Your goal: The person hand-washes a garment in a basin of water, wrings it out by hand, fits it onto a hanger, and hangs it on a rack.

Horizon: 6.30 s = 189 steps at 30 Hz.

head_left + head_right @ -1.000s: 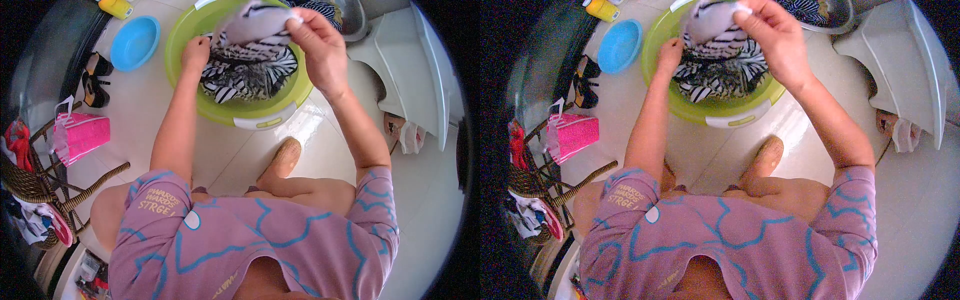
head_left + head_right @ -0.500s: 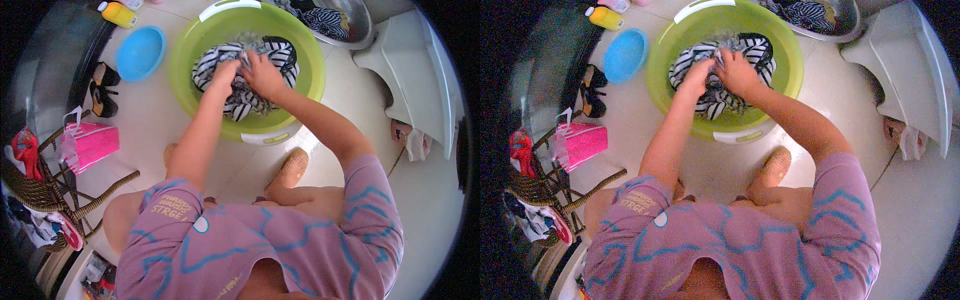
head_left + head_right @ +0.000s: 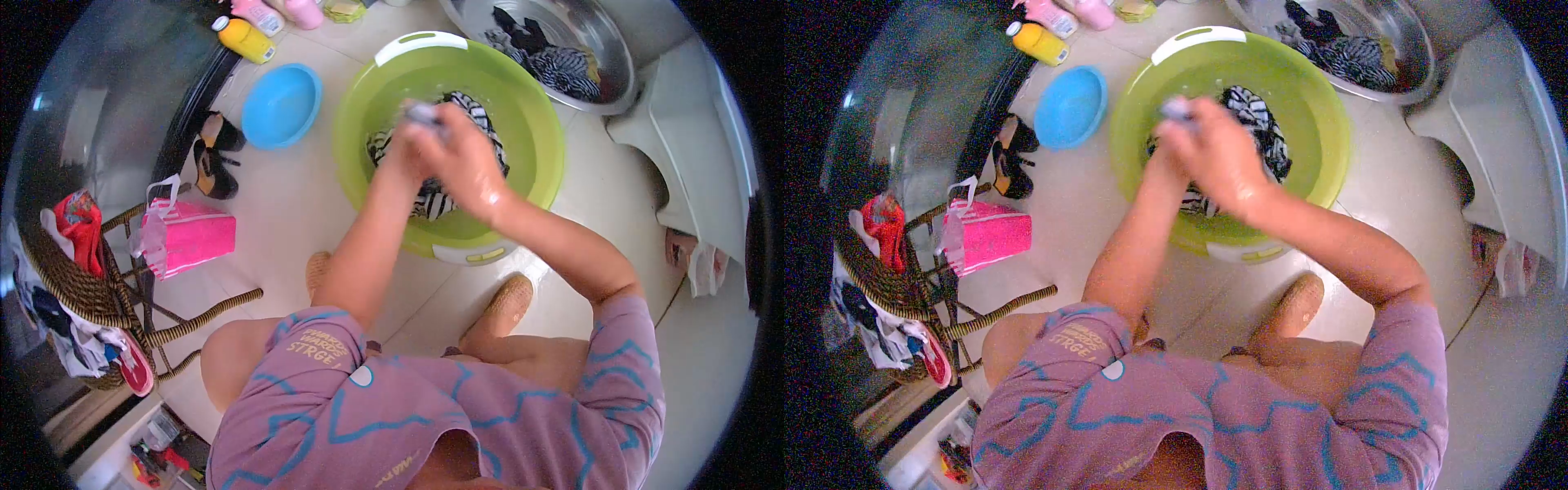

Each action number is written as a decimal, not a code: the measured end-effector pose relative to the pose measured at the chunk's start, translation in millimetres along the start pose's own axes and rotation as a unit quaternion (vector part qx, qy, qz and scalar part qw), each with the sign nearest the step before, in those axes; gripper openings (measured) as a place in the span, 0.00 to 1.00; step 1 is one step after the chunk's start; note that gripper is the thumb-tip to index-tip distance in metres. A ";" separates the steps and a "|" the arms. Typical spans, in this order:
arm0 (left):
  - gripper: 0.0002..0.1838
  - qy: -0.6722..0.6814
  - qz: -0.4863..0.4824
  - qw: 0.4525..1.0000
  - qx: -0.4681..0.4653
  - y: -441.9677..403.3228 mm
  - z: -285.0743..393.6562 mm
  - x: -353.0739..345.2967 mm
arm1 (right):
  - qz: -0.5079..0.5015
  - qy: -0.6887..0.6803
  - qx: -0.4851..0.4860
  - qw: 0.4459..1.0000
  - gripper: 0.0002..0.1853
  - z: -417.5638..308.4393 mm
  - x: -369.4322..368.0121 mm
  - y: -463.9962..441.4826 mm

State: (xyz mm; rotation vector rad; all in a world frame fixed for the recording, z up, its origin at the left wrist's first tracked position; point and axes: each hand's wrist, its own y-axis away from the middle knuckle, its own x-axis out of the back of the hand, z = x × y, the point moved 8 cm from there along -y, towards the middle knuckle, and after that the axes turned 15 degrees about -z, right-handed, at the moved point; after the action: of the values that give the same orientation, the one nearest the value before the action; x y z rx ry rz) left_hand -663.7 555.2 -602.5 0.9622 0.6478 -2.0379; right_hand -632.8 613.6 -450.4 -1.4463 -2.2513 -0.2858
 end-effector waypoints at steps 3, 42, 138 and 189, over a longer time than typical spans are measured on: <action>0.17 0.130 0.045 0.990 -0.033 13.2 16.5 -35.2 | -0.022 0.168 0.132 0.977 0.15 -39.9 -21.7 18.2; 0.29 0.177 0.185 0.967 0.018 -18.8 -28.4 -15.4 | -0.058 0.252 -0.108 0.960 0.24 73.2 5.4 -13.9; 0.25 -0.622 0.083 0.681 0.379 2.9 36.5 27.1 | -0.071 -0.156 -0.212 0.962 0.15 166.8 38.9 -18.2; 0.13 -0.769 0.315 0.543 0.126 -14.5 80.0 56.9 | 0.159 -0.366 -0.172 0.901 0.14 159.0 90.7 16.7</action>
State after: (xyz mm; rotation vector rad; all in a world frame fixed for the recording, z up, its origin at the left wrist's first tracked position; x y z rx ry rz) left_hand -731.7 483.0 -599.8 -0.6498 -0.8761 -1.4666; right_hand -690.3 758.1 -548.4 -2.3966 -2.5295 -0.0228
